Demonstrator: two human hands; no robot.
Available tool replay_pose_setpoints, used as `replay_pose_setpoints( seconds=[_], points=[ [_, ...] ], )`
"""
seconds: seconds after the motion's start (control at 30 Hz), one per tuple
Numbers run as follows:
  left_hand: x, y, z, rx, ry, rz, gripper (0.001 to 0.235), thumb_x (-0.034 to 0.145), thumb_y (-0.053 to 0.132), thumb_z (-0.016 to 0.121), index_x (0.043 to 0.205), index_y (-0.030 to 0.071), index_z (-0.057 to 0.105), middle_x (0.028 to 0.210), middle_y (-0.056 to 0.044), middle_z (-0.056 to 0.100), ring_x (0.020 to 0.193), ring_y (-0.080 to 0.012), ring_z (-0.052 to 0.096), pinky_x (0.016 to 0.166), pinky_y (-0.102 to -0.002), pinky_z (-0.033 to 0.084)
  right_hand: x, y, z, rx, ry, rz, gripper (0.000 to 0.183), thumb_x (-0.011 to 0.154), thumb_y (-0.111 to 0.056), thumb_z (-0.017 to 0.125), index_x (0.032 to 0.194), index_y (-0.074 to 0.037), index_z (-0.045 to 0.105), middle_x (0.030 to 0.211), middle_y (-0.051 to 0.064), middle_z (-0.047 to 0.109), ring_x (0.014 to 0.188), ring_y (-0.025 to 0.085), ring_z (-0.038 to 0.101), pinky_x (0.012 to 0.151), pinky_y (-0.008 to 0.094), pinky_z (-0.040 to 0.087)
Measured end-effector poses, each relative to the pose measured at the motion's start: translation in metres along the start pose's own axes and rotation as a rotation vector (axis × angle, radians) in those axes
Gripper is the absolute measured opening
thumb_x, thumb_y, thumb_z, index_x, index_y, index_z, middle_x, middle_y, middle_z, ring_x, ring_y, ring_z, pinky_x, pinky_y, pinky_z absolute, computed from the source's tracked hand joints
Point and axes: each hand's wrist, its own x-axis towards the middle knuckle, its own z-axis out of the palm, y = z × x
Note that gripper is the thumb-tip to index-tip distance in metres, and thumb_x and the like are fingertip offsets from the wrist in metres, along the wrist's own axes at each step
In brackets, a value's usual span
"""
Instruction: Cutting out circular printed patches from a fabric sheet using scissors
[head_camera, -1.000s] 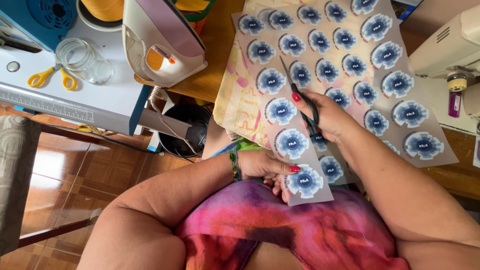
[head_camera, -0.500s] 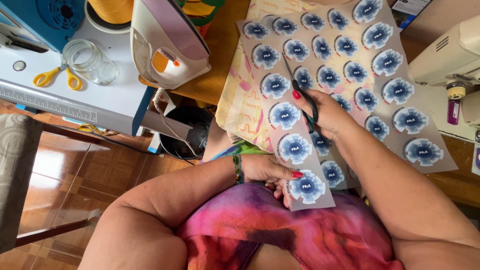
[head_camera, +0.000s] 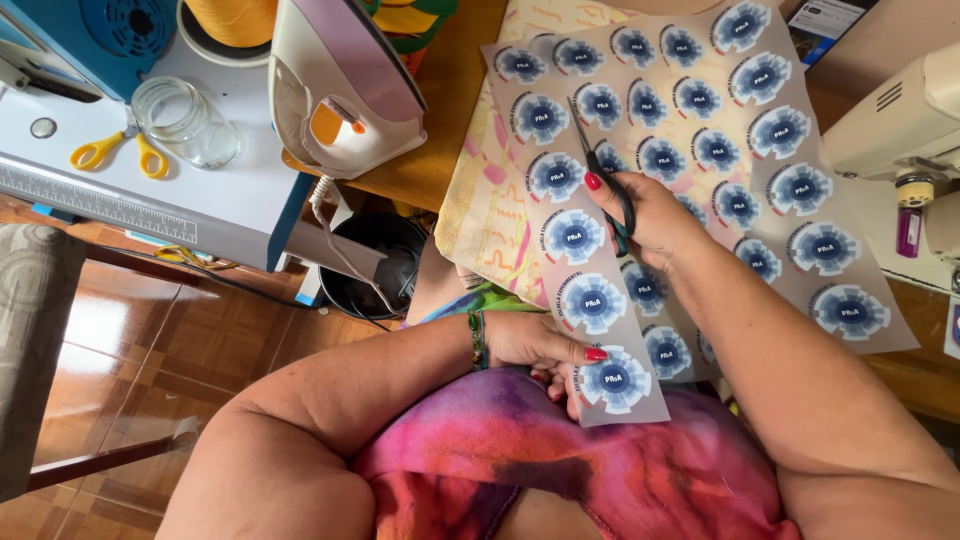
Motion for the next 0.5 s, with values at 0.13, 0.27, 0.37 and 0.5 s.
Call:
replay_pose_setpoints(
  seconds=[0.13,0.27,0.37,0.5],
  points=[
    [0.001,-0.003,-0.002,-0.003,-0.001,-0.001,0.041,0.105,0.039,0.062,0.088,0.004,0.077,0.079,-0.017,0.077,0.062,-0.0110,0.068,0.046,-0.014,0.035,0.003,0.000,0.001,-0.002,0.013,0.014,0.045,0.093,-0.048,0.082,0.090,-0.006,0.065,0.050,0.010,0.054,0.036,0.016,0.056,0.034,0.023,0.051],
    [0.003,-0.008,-0.005,-0.003,0.005,0.000,0.038,0.104,0.038,0.065,0.089,0.004,0.076,0.079,-0.018,0.076,0.061,-0.0131,0.069,0.046,-0.014,0.035,0.001,-0.014,0.004,-0.025,0.028,0.015,0.048,0.091,-0.053,0.082,0.092,-0.008,0.066,0.053,0.006,0.053,0.041,0.016,0.058,0.035,0.025,0.052],
    [0.000,-0.004,-0.001,0.003,0.016,-0.005,0.038,0.103,0.038,0.067,0.088,0.004,0.076,0.078,-0.018,0.076,0.062,-0.0134,0.069,0.047,-0.014,0.036,0.005,-0.018,0.003,-0.034,0.018,0.027,0.048,0.092,-0.056,0.080,0.093,-0.010,0.067,0.051,0.007,0.052,0.039,0.016,0.056,0.036,0.025,0.053],
    [0.001,-0.008,-0.004,0.015,0.034,-0.027,0.038,0.102,0.041,0.068,0.089,0.006,0.076,0.079,-0.017,0.076,0.063,-0.0142,0.070,0.047,-0.015,0.039,0.014,-0.011,-0.002,-0.048,-0.001,0.013,0.043,0.094,-0.053,0.079,0.092,-0.011,0.066,0.047,0.010,0.050,0.034,0.017,0.054,0.035,0.025,0.052]
  ],
)
